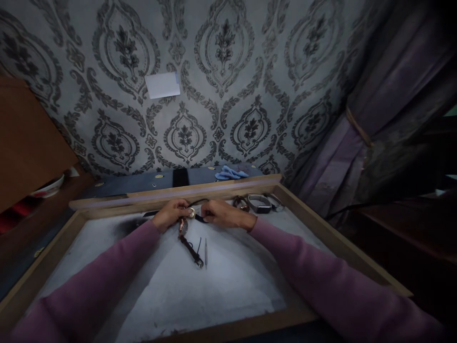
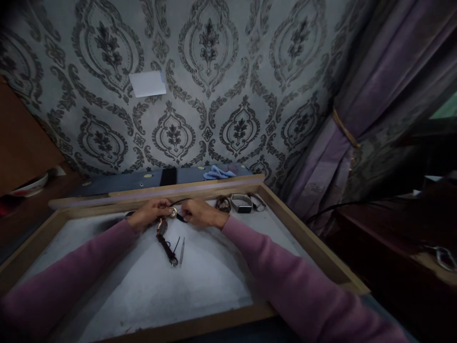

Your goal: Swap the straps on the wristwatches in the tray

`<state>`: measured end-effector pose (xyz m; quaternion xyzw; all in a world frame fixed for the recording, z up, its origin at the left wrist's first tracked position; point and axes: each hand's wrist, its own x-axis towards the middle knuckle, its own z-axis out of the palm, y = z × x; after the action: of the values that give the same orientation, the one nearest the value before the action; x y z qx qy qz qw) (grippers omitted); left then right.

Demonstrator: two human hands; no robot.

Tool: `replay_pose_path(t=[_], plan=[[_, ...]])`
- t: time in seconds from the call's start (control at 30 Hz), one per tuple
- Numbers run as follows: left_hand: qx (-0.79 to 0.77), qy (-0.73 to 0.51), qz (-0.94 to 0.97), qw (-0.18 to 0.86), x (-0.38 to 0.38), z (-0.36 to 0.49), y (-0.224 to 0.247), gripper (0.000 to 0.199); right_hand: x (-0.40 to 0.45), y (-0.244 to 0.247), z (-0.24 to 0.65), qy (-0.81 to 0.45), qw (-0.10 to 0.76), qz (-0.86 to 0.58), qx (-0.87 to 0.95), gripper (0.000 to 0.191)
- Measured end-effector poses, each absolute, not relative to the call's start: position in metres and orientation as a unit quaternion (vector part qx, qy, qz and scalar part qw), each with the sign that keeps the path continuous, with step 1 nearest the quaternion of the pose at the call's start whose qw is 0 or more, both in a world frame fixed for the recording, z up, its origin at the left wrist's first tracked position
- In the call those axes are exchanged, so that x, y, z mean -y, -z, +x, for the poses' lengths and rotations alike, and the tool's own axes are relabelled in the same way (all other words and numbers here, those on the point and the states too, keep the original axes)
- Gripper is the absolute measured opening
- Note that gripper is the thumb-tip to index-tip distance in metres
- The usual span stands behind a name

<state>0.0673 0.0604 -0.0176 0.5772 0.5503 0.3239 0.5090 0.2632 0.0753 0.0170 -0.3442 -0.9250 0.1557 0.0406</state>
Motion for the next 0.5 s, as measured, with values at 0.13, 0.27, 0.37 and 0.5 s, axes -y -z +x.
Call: replay_pose_path(t=[0.13,0.27,0.37,0.5], plan=[[-0.545,-0.319,0.609,0.481,-0.064,0.067,0.022,0.033,-0.069,-0.013,0.260,-0.137,0.046,-0.359,0.922,0.018],[-0.552,-0.304,0.652,0.421,-0.069,0.065,0.029,0.026,-0.066,-0.009,0.256,-0.125,0.045,-0.365,0.922,0.022],[-0.555,-0.295,0.688,0.364,-0.069,0.064,0.030,0.023,-0.063,-0.008,0.255,-0.121,0.048,-0.363,0.923,0.026],[-0.537,-0.270,0.734,0.316,-0.065,0.064,0.020,0.029,-0.060,-0.009,0.253,-0.115,0.047,-0.364,0.923,0.026]])
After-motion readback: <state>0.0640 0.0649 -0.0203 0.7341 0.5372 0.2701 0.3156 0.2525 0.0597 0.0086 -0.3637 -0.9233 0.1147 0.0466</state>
